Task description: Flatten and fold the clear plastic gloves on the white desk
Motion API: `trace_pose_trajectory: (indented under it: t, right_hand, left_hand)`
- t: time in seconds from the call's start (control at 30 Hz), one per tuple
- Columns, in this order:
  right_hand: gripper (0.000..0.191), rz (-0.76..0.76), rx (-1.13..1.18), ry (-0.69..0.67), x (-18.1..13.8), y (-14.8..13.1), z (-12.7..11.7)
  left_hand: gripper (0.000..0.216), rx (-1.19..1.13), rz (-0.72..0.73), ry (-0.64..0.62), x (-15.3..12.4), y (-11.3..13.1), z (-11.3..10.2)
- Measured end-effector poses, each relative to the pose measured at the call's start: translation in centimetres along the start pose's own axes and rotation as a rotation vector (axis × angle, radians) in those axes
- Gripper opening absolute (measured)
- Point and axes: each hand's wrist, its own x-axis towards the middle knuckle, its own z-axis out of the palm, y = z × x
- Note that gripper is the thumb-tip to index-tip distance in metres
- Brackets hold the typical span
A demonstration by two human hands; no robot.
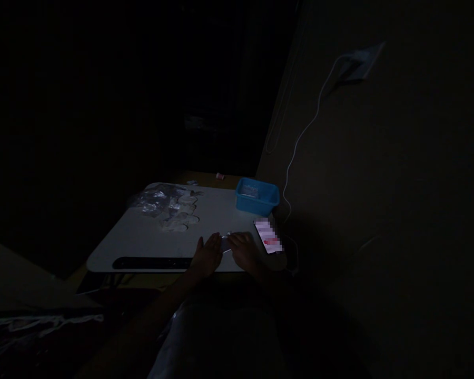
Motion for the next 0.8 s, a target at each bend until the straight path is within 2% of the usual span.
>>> trace_pose_trajectory:
  t: [0.1, 0.23, 0.37, 0.5, 0.6, 0.7, 0.8]
  right_hand:
    - [0.04, 0.053, 0.006, 0.011, 0.0, -0.2, -0.3]
    - [0.027, 0.077, 0.026, 0.0, -0.1, -0.5, -0.3]
    - [0.022, 0.105, 0.055, 0.015, -0.2, -0.4, -0.2]
    - [0.021, 0.119, 0.134, 0.051, -0.5, -0.5, -0.4]
    - [0.022, 0.191, 0.219, 0.079, -0.4, -0.5, -0.6]
    - [0.026, 0.299, 0.362, 0.115, 0.1, -0.4, -0.6]
    - [0.033, 0.408, 0.554, 0.178, 1.0, 0.2, -0.6]
  left_hand:
    - [0.049, -0.013, -0.002, 0.009, 0.0, 0.0, 0.0]
    - [0.049, -0.033, 0.003, 0.029, 0.0, 0.0, 0.3]
    - [0.05, -0.132, -0.01, 0.043, 0.1, -0.5, 0.5]
    - [0.051, -0.359, -0.067, 0.17, 0.4, -1.7, 0.6]
    - [0.047, -0.608, 0.018, 0.288, 0.3, -2.4, 0.2]
    - [0.043, -0.816, 0.073, 0.258, 0.1, -2.3, -0.6]
    - [0.037, -0.976, -0.082, 0.224, 0.5, -1.9, -1.2]
